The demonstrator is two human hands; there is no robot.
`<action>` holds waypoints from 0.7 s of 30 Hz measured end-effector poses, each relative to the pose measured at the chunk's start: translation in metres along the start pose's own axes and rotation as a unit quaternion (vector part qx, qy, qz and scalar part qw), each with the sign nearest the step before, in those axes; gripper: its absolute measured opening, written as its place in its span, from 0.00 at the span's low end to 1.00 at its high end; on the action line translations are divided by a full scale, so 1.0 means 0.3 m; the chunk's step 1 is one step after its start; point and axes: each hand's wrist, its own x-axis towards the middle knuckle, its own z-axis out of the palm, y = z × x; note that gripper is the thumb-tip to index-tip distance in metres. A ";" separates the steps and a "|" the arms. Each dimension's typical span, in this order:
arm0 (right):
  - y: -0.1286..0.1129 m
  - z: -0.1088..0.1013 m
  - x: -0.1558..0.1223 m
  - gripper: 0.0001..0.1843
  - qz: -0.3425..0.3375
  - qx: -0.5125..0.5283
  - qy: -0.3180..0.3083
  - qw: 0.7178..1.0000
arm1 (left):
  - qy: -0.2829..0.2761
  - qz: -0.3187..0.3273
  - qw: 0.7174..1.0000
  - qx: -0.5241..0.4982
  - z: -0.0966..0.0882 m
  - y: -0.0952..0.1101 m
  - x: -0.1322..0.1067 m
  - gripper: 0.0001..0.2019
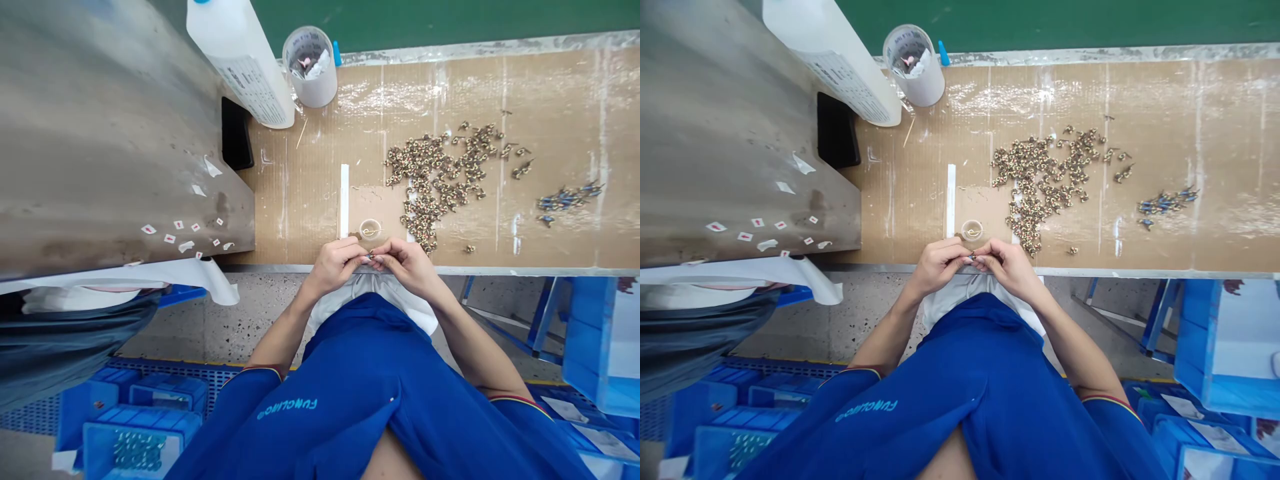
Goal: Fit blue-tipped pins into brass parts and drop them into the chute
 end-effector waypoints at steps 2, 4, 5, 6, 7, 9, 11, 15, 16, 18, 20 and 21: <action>0.003 -0.008 0.001 0.15 0.001 0.006 -0.005 1.000 | -0.005 -0.003 1.000 0.006 -0.001 -0.001 -0.001 0.15; 0.001 -0.018 0.005 0.15 0.005 0.010 -0.017 1.000 | -0.013 -0.005 1.000 0.009 -0.004 -0.002 -0.003 0.15; -0.001 -0.022 0.007 0.15 0.006 0.011 -0.026 1.000 | -0.018 -0.008 1.000 0.009 -0.005 -0.002 -0.003 0.15; -0.002 -0.026 0.009 0.14 0.007 0.011 -0.036 0.999 | -0.023 -0.012 1.000 0.009 -0.007 -0.002 -0.004 0.15; -0.003 -0.028 0.011 0.14 0.005 0.010 -0.044 0.999 | -0.028 -0.017 0.999 0.009 -0.009 -0.002 -0.003 0.16; -0.003 -0.030 0.011 0.13 -0.003 0.001 -0.051 0.999 | -0.034 -0.024 0.999 0.010 -0.010 0.001 -0.002 0.16; -0.001 -0.027 0.008 0.12 -0.015 -0.016 -0.043 0.999 | -0.035 -0.029 0.999 0.010 -0.008 0.005 -0.001 0.16; -0.002 -0.014 0.001 0.11 -0.039 -0.059 -0.022 0.997 | -0.031 -0.040 0.999 0.007 0.002 0.012 0.000 0.16; -0.005 -0.012 0.001 0.11 -0.044 -0.070 -0.022 0.996 | -0.032 -0.044 0.999 0.007 0.005 0.013 -0.001 0.16; -0.010 -0.010 0.001 0.11 -0.053 -0.089 -0.024 0.994 | -0.034 -0.049 0.998 0.006 0.007 0.013 -0.003 0.16; -0.014 -0.010 0.001 0.12 -0.061 -0.108 -0.021 0.992 | -0.035 -0.051 0.998 0.004 0.005 0.012 -0.007 0.15; -0.014 -0.011 0.001 0.12 -0.063 -0.116 -0.019 0.991 | -0.035 -0.052 0.998 0.002 0.003 0.010 -0.009 0.15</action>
